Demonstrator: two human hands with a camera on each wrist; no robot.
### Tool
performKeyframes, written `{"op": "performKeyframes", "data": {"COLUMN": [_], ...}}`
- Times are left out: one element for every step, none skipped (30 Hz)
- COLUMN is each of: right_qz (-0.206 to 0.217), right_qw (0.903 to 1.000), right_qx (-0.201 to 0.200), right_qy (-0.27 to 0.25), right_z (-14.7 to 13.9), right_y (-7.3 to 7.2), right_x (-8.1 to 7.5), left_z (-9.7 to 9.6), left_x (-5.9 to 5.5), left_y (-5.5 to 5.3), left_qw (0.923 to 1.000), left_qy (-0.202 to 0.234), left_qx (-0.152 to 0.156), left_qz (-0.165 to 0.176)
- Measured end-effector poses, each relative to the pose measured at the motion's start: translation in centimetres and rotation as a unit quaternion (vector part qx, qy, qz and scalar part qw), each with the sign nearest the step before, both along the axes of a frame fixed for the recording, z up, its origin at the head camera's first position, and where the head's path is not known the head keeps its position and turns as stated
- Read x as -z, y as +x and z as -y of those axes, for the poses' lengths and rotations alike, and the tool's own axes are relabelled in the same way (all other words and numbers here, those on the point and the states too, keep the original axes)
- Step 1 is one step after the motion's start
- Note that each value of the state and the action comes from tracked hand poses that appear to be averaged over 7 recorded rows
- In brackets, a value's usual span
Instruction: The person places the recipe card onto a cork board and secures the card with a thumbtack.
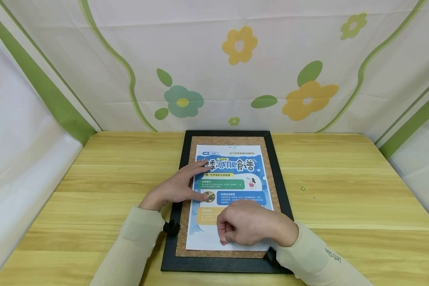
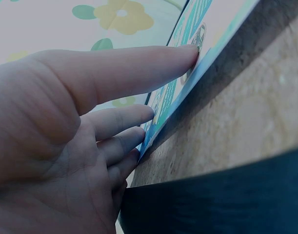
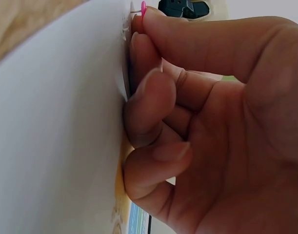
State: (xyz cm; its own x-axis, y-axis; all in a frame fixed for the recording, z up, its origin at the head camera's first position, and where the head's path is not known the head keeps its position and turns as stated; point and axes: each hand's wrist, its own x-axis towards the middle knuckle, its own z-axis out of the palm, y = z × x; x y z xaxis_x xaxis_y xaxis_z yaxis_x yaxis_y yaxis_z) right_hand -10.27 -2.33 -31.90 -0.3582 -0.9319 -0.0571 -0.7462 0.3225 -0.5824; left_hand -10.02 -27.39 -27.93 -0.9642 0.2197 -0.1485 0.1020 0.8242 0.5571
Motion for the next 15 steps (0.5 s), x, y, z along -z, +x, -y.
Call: {"op": "performKeyframes", "data": {"right_qz": [0.0,0.0,0.0,0.0,0.0,0.0,0.0,0.0,0.001,0.002,0.002,0.003,0.004,0.004,0.004], "right_qw": [1.0,1.0,1.0,1.0,1.0,1.0,1.0,1.0,1.0,1.0,1.0,1.0,1.0,1.0,1.0], "right_qx": [0.0,0.0,0.0,0.0,0.0,0.0,0.0,0.0,0.0,0.0,0.001,0.001,0.001,0.001,0.002], "right_qy": [0.0,0.0,0.0,0.0,0.0,0.0,0.001,0.001,0.002,0.002,0.002,0.002,0.003,0.003,0.003], "right_z": [0.01,0.01,0.01,0.01,0.01,0.01,0.01,0.0,0.0,0.0,0.0,0.0,0.0,0.0,0.0], "right_y": [0.0,0.0,-0.01,-0.02,-0.02,-0.02,-0.01,-0.01,-0.01,0.0,0.02,0.03,0.03,0.04,0.04], "right_x": [0.01,0.01,0.02,0.03,0.04,0.04,0.04,0.04,0.05,0.05,0.05,0.05,0.06,0.06,0.07], "left_z": [-0.01,-0.02,-0.04,-0.05,-0.05,-0.06,-0.08,-0.09,-0.1,-0.11,-0.12,-0.14,-0.15,-0.16,-0.17], "left_x": [-0.01,-0.03,-0.05,-0.06,-0.06,-0.06,-0.07,-0.07,-0.06,-0.07,-0.07,-0.09,-0.1,-0.11,-0.12], "left_y": [0.0,0.01,0.02,0.03,0.03,0.03,0.03,0.03,0.03,0.03,0.04,0.05,0.06,0.07,0.08], "left_qw": [1.0,1.0,1.0,1.0,1.0,1.0,1.0,1.0,1.0,1.0,1.0,1.0,1.0,1.0,1.0], "left_qy": [0.0,0.001,0.001,0.001,0.001,0.001,0.001,0.001,0.0,0.0,-0.001,-0.002,-0.002,-0.002,-0.003], "left_qx": [0.0,0.0,0.0,-0.001,-0.001,-0.001,-0.002,-0.002,-0.001,-0.001,0.0,0.001,0.002,0.002,0.003], "left_qz": [0.0,0.0,0.0,0.001,0.001,0.001,0.002,0.003,0.003,0.004,0.004,0.004,0.004,0.003,0.003]}}
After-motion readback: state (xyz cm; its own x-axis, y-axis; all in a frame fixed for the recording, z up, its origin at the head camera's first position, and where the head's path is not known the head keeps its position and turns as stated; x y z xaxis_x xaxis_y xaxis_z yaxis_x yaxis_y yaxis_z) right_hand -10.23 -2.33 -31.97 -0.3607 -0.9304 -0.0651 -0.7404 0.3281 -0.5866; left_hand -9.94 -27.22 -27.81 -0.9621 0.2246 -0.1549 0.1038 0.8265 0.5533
